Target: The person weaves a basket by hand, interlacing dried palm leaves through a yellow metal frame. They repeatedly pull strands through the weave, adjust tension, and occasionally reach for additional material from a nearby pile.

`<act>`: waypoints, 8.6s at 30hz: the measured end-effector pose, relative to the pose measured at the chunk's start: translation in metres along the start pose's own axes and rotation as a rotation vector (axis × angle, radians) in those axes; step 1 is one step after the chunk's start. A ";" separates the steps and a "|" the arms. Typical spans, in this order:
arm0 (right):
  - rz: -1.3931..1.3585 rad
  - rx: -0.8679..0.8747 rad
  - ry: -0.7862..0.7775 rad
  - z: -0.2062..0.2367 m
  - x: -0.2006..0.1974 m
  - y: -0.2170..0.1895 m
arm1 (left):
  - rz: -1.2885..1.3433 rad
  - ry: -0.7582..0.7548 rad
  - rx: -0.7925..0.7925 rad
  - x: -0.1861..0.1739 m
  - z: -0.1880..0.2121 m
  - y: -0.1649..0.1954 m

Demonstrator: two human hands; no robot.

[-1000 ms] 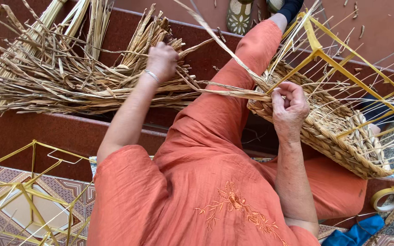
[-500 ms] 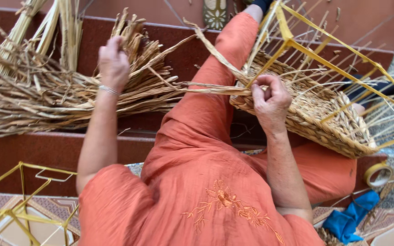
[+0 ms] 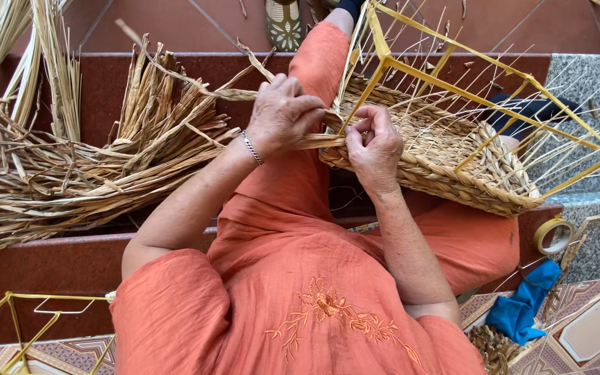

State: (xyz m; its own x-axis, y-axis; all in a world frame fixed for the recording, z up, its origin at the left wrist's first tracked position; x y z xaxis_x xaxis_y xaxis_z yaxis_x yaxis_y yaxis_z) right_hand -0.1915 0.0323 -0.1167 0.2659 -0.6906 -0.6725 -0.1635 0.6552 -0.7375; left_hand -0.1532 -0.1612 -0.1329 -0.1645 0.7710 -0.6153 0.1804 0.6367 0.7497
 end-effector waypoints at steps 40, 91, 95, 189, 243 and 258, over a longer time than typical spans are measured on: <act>0.266 -0.231 0.159 0.011 0.000 -0.031 | -0.341 0.280 0.161 -0.026 -0.013 0.020; 0.177 -0.083 0.477 0.280 -0.285 0.069 | -0.035 -0.485 0.731 0.131 0.066 0.360; 0.061 -0.101 0.454 0.280 -0.287 0.070 | -0.195 -0.795 0.412 0.190 0.051 0.345; 0.147 -0.187 0.465 0.266 -0.276 0.052 | 1.384 -0.505 -0.453 0.172 0.063 0.311; 0.085 -0.190 0.405 0.244 -0.261 0.039 | 0.287 -0.406 0.297 0.157 0.022 0.320; 0.259 -0.265 0.390 0.234 -0.252 0.026 | -0.237 -0.198 0.748 0.094 0.045 0.324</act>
State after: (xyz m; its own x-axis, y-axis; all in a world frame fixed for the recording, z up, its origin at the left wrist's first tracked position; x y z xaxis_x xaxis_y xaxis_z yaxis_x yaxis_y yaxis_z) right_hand -0.0403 0.2947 0.0480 -0.1795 -0.6119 -0.7703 -0.4246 0.7545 -0.5004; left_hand -0.0668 0.1183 0.0412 -0.1176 0.5577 -0.8217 0.7748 0.5691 0.2754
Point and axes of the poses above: each hand's wrist, its own z-axis away from the middle knuckle, its own x-axis out of the palm, y = z × x, the point moved 7 cm from there along -z, towards the middle knuckle, and after that the axes turned 3 degrees about z, right-handed, at the moved point
